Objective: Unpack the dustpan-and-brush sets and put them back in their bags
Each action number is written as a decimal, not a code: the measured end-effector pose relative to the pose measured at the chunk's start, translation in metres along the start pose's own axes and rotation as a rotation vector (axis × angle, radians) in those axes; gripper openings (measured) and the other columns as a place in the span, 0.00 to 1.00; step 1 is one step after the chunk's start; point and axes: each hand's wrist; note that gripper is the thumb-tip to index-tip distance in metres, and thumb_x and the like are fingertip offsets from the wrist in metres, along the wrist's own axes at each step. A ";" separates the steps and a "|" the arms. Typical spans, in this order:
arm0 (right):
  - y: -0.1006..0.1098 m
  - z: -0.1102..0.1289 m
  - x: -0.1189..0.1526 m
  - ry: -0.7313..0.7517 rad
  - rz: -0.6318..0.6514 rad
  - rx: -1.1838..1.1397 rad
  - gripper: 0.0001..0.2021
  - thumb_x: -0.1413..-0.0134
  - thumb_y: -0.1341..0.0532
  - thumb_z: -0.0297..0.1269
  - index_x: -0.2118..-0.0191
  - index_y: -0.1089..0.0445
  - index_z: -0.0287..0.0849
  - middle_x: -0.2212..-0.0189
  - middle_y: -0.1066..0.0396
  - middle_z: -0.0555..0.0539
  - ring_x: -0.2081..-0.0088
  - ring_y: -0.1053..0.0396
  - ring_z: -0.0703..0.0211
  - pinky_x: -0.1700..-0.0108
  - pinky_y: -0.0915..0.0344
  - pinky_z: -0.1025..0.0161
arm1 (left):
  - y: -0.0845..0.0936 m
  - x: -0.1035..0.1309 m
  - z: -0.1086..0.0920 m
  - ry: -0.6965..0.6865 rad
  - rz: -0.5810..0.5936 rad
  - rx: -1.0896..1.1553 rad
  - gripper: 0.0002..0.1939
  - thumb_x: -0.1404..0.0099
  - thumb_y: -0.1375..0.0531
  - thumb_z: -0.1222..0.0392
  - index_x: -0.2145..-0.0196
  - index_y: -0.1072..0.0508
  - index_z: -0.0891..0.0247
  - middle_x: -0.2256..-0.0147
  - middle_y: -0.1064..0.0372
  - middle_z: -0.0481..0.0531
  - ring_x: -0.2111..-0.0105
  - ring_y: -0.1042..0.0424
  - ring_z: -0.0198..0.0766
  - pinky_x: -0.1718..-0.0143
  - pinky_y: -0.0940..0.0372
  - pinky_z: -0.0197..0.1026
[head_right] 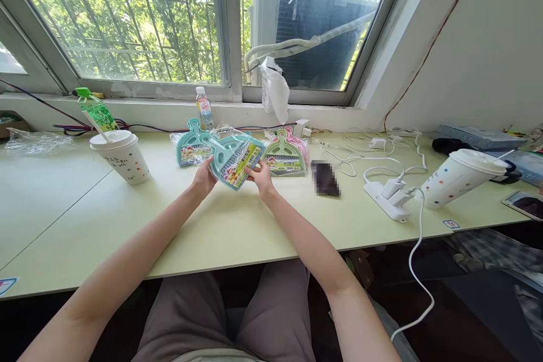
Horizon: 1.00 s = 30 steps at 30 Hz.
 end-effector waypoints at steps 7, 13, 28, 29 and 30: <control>0.004 0.003 -0.004 0.019 0.005 -0.050 0.24 0.64 0.26 0.34 0.59 0.33 0.44 0.65 0.21 0.49 0.59 0.23 0.53 0.54 0.24 0.53 | -0.007 0.015 0.000 0.082 0.200 -0.097 0.09 0.40 0.37 0.61 0.62 0.25 0.67 0.65 0.22 0.54 0.67 0.24 0.39 0.62 0.28 0.39; 0.003 -0.001 -0.002 0.030 0.034 -0.083 0.23 0.64 0.26 0.35 0.60 0.33 0.45 0.64 0.21 0.48 0.58 0.23 0.52 0.54 0.24 0.53 | -0.010 0.022 0.000 -0.048 0.243 -0.120 0.19 0.45 0.32 0.58 0.55 0.25 0.65 0.61 0.22 0.53 0.59 0.24 0.43 0.56 0.30 0.41; 0.006 0.000 -0.008 -0.209 -0.089 -0.018 0.12 0.51 0.34 0.31 0.62 0.36 0.44 0.69 0.23 0.51 0.69 0.23 0.58 0.61 0.23 0.56 | -0.001 0.013 0.016 0.011 0.236 -0.348 0.29 0.62 0.27 0.65 0.60 0.28 0.63 0.63 0.23 0.54 0.62 0.24 0.47 0.62 0.29 0.46; 0.008 0.000 -0.010 -0.233 -0.114 -0.007 0.09 0.49 0.36 0.32 0.63 0.36 0.44 0.71 0.24 0.51 0.71 0.23 0.59 0.63 0.23 0.57 | 0.000 0.012 0.015 0.017 0.248 -0.357 0.28 0.62 0.27 0.65 0.60 0.28 0.63 0.63 0.23 0.54 0.62 0.24 0.47 0.62 0.29 0.47; 0.010 0.001 -0.012 -0.238 -0.150 0.001 0.06 0.46 0.37 0.34 0.64 0.35 0.43 0.72 0.24 0.51 0.73 0.24 0.60 0.65 0.23 0.59 | 0.002 0.010 0.014 0.025 0.262 -0.363 0.28 0.62 0.28 0.66 0.60 0.27 0.63 0.63 0.23 0.55 0.62 0.24 0.48 0.61 0.29 0.47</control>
Point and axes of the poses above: each hand's wrist, its own x-axis away from the middle knuckle, its own y-axis out of the back of the hand, z = x × y
